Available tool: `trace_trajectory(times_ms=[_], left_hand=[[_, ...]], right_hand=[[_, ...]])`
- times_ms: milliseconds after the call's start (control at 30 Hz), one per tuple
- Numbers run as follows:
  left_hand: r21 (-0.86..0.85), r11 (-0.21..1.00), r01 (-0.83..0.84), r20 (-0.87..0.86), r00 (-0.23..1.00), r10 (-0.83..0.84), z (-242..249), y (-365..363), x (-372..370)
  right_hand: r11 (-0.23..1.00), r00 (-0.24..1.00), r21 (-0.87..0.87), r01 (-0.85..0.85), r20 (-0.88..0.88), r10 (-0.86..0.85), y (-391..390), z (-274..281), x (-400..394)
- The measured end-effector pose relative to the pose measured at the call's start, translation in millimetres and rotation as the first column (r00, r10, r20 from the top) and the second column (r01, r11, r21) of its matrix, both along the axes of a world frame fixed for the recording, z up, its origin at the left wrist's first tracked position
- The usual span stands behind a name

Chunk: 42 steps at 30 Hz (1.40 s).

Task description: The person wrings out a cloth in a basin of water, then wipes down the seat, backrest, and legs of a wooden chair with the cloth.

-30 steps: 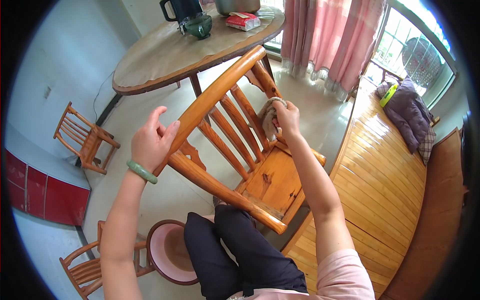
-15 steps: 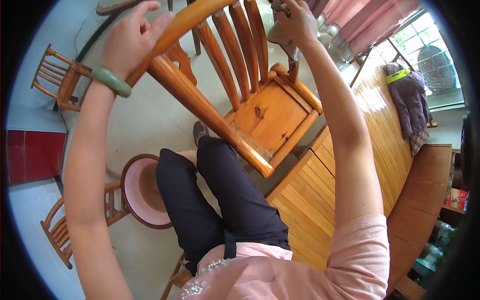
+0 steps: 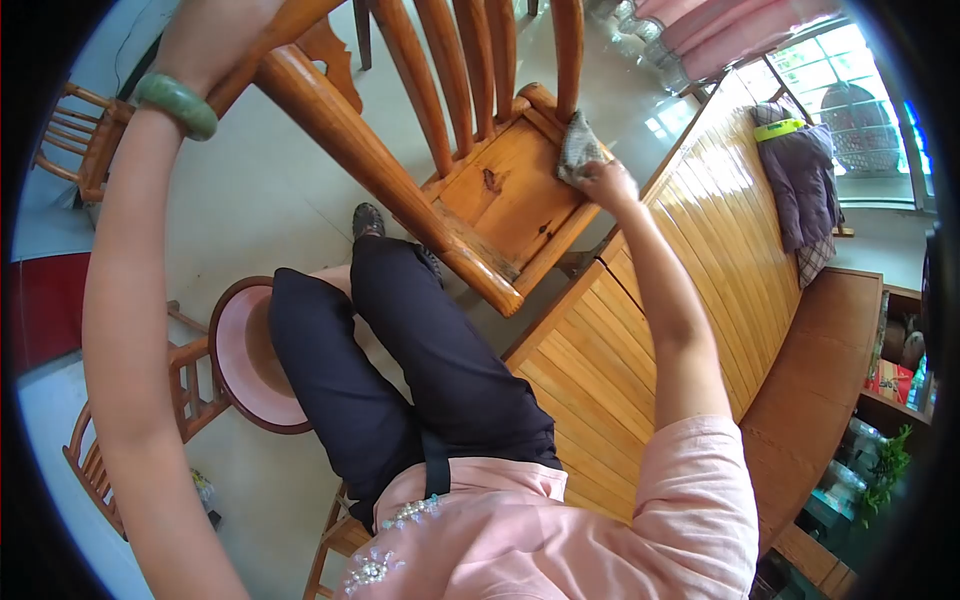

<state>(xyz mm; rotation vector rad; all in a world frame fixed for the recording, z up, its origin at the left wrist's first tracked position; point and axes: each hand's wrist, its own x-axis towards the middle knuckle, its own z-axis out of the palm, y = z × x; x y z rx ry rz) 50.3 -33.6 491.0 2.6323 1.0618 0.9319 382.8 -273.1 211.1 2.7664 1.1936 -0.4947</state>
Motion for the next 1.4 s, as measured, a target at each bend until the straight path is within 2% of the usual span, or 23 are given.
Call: trace_trajectory(times_ms=[33, 100, 200, 233, 267, 300, 333, 367, 467, 567, 700, 767, 833, 900, 967, 1033, 1100, 1167, 1233, 1267, 1333, 1367, 1400], left_hand=[[0.000, 1.000, 0.005, 0.003, 1.000, -0.005, -7.7, 8.8, -4.9], [0.096, 0.988, 0.119, -0.038, 0.993, -0.116, -21.8, 27.8, -10.6], [0.053, 0.996, 0.071, -0.077, 0.995, -0.066, -20.6, 29.0, -11.6], [0.032, 0.998, 0.053, -0.083, 0.995, -0.051, -20.7, 30.6, -11.7], [0.024, 0.996, 0.082, 0.003, 0.997, -0.082, -23.8, 30.6, -10.1], [0.030, 0.995, 0.091, 0.014, 0.996, -0.091, -21.6, 29.2, -8.8], [0.068, 0.995, 0.068, -0.048, 0.997, -0.065, -19.7, 26.5, -9.0], [0.106, 0.993, 0.046, -0.112, 0.993, -0.034, -18.6, 24.2, -9.3], [0.110, 0.992, 0.059, -0.114, 0.992, -0.047, -18.9, 24.7, -10.7], [0.089, 0.996, 0.017, -0.154, 0.988, -0.003, -17.5, 25.7, -9.0], [0.093, 0.995, 0.034, -0.104, 0.994, -0.025, -20.0, 25.2, -10.6], [0.079, 0.996, 0.031, -0.113, 0.993, -0.021, -16.7, 20.9, -9.8], [0.084, 0.996, 0.022, -0.134, 0.991, -0.011, -13.8, 16.6, -8.1], [0.088, 0.996, -0.003, -0.142, 0.990, 0.016, -11.7, 11.4, -6.3], [0.076, 0.997, 0.006, -0.127, 0.992, 0.004, -12.5, 10.0, -4.6], [0.097, 0.995, 0.037, -0.146, 0.989, -0.023, -13.2, 13.1, -3.9], [0.093, 0.992, 0.079, -0.188, 0.980, -0.061, -13.2, 15.2, -3.3], [0.041, 0.996, 0.084, -0.201, 0.977, -0.074, -13.2, 15.1, -3.5], [0.003, 0.997, 0.083, -0.184, 0.980, -0.081, -11.0, 14.1, -2.0], [-0.031, 0.994, 0.102, -0.188, 0.976, -0.106, -10.0, 11.8, -0.8], [-0.047, 0.992, 0.116, -0.187, 0.975, -0.123, -8.3, 8.2, -1.2], [-0.061, 0.990, 0.128, -0.193, 0.972, -0.137, -8.5, 9.5, -2.6], [-0.142, 0.987, 0.081, -0.237, 0.965, -0.114, -4.0, 6.7, -1.1]], right_hand=[[0.998, 1.000, 0.069, -0.015, -0.020, 0.017, -9.3, -20.5, -1.7], [0.990, 0.997, 0.120, 0.081, -0.003, -0.081, -20.2, -32.1, -21.4], [0.979, 0.975, 0.190, 0.070, -0.222, -0.027, -54.2, -36.0, -88.4], [0.967, 0.924, 0.216, 0.133, -0.379, -0.043, -63.0, -24.4, -119.3], [0.942, 0.956, 0.334, -0.015, -0.273, 0.112, -76.5, -46.4, -145.8], [0.961, 0.952, 0.262, -0.085, -0.263, 0.156, -83.9, -43.3, -176.1], [0.914, 0.933, 0.406, -0.015, -0.322, 0.159, -92.9, -44.7, -198.2], [0.923, 0.918, 0.384, 0.008, -0.368, 0.146, -94.9, -35.1, -209.9], [0.938, 0.903, 0.345, -0.014, -0.400, 0.160, -96.5, -27.9, -203.8], [0.963, 0.925, 0.267, -0.041, -0.354, 0.138, -91.4, -24.0, -176.6], [0.966, 0.998, 0.257, 0.022, -0.058, -0.007, -61.2, -33.2, -100.2], [0.965, 0.991, 0.232, 0.119, 0.031, -0.130, -38.3, -34.4, -54.9], [0.944, 0.972, 0.257, 0.205, 0.056, -0.227, -13.3, -34.1, -22.2], [0.948, 0.967, 0.191, 0.254, -0.020, -0.255, 9.6, -28.2, -21.4], [0.959, 0.979, 0.195, 0.205, -0.037, -0.202, 27.9, -29.3, -44.1], [0.952, 0.997, 0.296, 0.081, -0.032, -0.074, 40.4, -30.8, -68.6], [0.904, 0.997, 0.425, 0.044, -0.080, -0.011, 52.5, -41.9, -87.0], [0.905, 0.992, 0.425, -0.032, -0.098, 0.080, 62.2, -53.9, -111.0], [0.933, 0.967, 0.337, -0.126, -0.168, 0.192, 56.1, -43.1, -144.3], [0.921, 0.938, 0.319, -0.224, -0.187, 0.293, 48.4, -51.3, -155.8], [0.927, 0.907, 0.308, -0.215, -0.289, 0.306, 26.8, -52.9, -179.2], [0.909, 0.920, 0.368, -0.197, -0.252, 0.301, 10.3, -51.5, -183.7], [0.927, 0.926, 0.336, -0.163, -0.272, 0.262, -3.2, -51.6, -182.8]])
